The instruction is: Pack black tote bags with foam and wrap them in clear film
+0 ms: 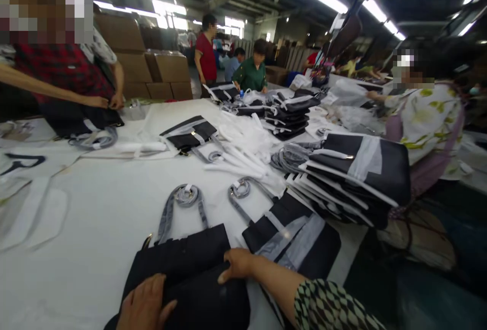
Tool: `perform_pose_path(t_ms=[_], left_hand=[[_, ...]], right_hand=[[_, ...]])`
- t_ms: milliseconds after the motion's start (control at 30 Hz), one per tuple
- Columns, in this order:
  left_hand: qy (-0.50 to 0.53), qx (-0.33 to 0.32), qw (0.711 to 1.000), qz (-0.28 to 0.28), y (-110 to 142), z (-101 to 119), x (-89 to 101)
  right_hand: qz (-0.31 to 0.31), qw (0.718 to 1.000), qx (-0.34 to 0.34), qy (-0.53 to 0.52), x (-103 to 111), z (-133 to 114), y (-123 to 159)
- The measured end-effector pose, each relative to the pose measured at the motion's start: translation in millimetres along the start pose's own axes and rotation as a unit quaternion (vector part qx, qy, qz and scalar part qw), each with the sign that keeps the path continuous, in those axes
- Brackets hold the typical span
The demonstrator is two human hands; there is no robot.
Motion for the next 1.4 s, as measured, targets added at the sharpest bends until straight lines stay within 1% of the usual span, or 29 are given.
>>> perform_pose_path(t_ms=[33, 67, 100, 167, 233, 300, 400, 467, 533, 567, 600, 667, 767, 867, 933, 1000, 1067, 1133, 1200, 1267, 1300, 1400], left_hand=[[-0.012, -0.005, 0.998, 0.056, 9.9, 11.3, 2.3], [-0.02, -0.014, 0.995, 0.094, 18.4, 24.3, 2.0], [-0.025, -0.026, 0.993, 0.115, 25.4, 37.2, -0.8], [-0.032, -0.046, 0.991, 0.119, 34.9, 58.5, -11.6], [-0.04, -0.045, 0.993, 0.1, 39.0, 68.2, -23.3], [-0.041, -0.043, 0.995, 0.081, 39.5, 69.2, -30.3], [-0.031, -0.044, 0.996, 0.075, 37.8, 64.1, -29.3], [-0.018, -0.044, 0.996, 0.07, 36.2, 61.2, -25.1], [0.0, -0.044, 0.997, 0.06, 35.0, 60.4, -20.2], [0.011, -0.041, 0.998, 0.053, 34.9, 60.5, -17.5], [0.023, -0.036, 0.998, 0.045, 35.2, 60.9, -14.6], [0.05, -0.028, 0.998, 0.025, 36.8, 62.1, -8.5], [0.106, -0.033, 0.994, 0.0, 39.5, 63.2, -1.4], [0.146, -0.018, 0.989, 0.008, 41.8, 59.3, 1.2], [0.157, -0.006, 0.987, 0.018, 44.6, 59.1, 1.1], [0.158, 0.003, 0.987, 0.029, 48.4, 62.9, 1.3], [0.153, 0.016, 0.987, 0.042, 52.8, 68.2, 1.5], [0.143, 0.038, 0.987, 0.058, 57.1, 73.0, 0.9], [0.132, 0.067, 0.986, 0.072, 59.9, 77.4, -1.5], [0.121, 0.087, 0.986, 0.076, 60.0, 84.3, -3.9], [0.114, 0.089, 0.987, 0.075, 58.9, 89.8, -3.8], [0.086, 0.096, 0.99, 0.054, 56.0, 111.9, 6.6]], right_hand=[[-0.008, 1.0, 0.006, -0.004, -0.6, 0.2, -1.2], [-0.013, 1.0, 0.011, -0.005, -0.4, 0.0, -1.6], [-0.016, 1.0, 0.014, -0.004, 0.3, -0.5, -1.2], [-0.006, 1.0, 0.015, -0.005, 2.5, -2.7, 2.0], [0.025, 0.999, 0.011, -0.019, 3.7, -6.3, 8.8], [0.063, 0.997, 0.005, -0.031, 1.8, -10.5, 18.5], [0.129, 0.991, 0.02, -0.024, -5.5, -17.6, 32.0], [0.208, 0.976, 0.043, -0.038, -7.3, -20.5, 37.4], [0.283, 0.955, 0.053, -0.074, -7.7, -19.0, 39.2], [0.304, 0.946, 0.048, -0.098, -8.1, -16.4, 38.7], [0.309, 0.943, 0.039, -0.121, -8.9, -12.9, 37.0], [0.277, 0.946, 0.026, -0.165, -9.9, -6.3, 31.3], [0.185, 0.963, 0.011, -0.195, -8.0, 0.1, 17.1], [0.115, 0.974, -0.027, -0.194, -6.5, 3.0, 3.8], [0.085, 0.976, -0.03, -0.199, -7.6, 2.0, 2.6], [0.075, 0.977, -0.011, -0.198, -8.3, 0.3, 7.2], [0.092, 0.98, 0.01, -0.178, -6.9, -0.4, 13.2], [0.1, 0.982, 0.037, -0.158, -5.9, -3.4, 16.3], [0.09, 0.985, 0.054, -0.14, -6.1, -9.9, 16.8], [0.073, 0.986, 0.065, -0.135, -6.5, -21.6, 18.8], [0.074, 0.985, 0.073, -0.14, -5.5, -29.6, 22.2], [0.082, 0.975, 0.129, -0.16, -1.2, -59.7, 45.1]])
Point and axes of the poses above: each hand's wrist, its own y-axis away from the middle knuckle, its own x-axis out of the back of the hand, z = x × y, the point moved 5 cm from there along -y, towards the middle knuckle, and after that the axes turned 13 degrees about -y, right-handed, at the moved point
